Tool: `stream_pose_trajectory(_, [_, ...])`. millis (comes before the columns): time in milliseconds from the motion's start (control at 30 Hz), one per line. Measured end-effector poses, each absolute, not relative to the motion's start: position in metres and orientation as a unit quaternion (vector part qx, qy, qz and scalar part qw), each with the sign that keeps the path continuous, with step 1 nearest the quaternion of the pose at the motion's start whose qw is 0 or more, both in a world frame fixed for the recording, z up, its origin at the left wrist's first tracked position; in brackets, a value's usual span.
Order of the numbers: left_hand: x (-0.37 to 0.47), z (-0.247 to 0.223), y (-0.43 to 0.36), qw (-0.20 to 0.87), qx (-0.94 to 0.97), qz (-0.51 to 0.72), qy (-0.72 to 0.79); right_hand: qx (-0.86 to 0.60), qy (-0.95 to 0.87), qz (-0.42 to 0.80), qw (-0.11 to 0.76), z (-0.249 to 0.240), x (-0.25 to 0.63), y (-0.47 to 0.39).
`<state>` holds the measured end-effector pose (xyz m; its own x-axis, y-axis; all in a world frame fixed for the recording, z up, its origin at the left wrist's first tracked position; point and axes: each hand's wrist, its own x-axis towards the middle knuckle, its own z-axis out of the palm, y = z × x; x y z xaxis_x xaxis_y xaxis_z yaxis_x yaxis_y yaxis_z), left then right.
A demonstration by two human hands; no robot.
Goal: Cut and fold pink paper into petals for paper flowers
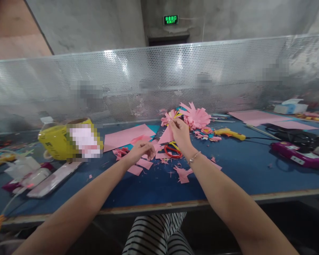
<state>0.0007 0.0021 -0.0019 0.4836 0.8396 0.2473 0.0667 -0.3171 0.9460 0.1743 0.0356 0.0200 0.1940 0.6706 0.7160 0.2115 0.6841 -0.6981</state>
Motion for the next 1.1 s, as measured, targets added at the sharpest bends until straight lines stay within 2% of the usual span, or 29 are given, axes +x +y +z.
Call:
stream_pose_trajectory(100, [0.004, -0.002, 0.005, 0.476, 0.672, 0.465, 0.325, -0.371, -0.629, 0.169, 0.662, 0.018, 0.169, 0.033])
stream_pose_trajectory(267, [0.007, 0.0, 0.003, 0.443, 0.686, 0.456, 0.354, -0.371, -0.664, 0.193, 0.62, 0.013, 0.156, 0.029])
stream_pose_trajectory(433, [0.005, 0.001, 0.007, 0.434, 0.64, 0.512, 0.375, -0.355, -0.601, 0.429, 0.573, 0.016, 0.157, 0.028])
stream_pose_trajectory(533, [0.004, 0.001, 0.01, 0.43, 0.609, 0.55, 0.376, -0.361, -0.601, 0.499, 0.509, 0.017, 0.157, 0.025])
stream_pose_trajectory(800, [0.003, -0.003, 0.013, 0.467, 0.574, 0.562, 0.369, -0.36, -0.68, 0.416, 0.485, 0.011, 0.155, 0.026])
stream_pose_trajectory(967, [0.001, -0.001, 0.014, 0.427, 0.592, 0.573, 0.373, -0.37, -0.744, 0.37, 0.416, 0.013, 0.155, 0.02])
stream_pose_trajectory(1100, [0.001, -0.002, 0.015, 0.414, 0.585, 0.589, 0.374, -0.37, -0.748, 0.381, 0.398, 0.014, 0.153, 0.016])
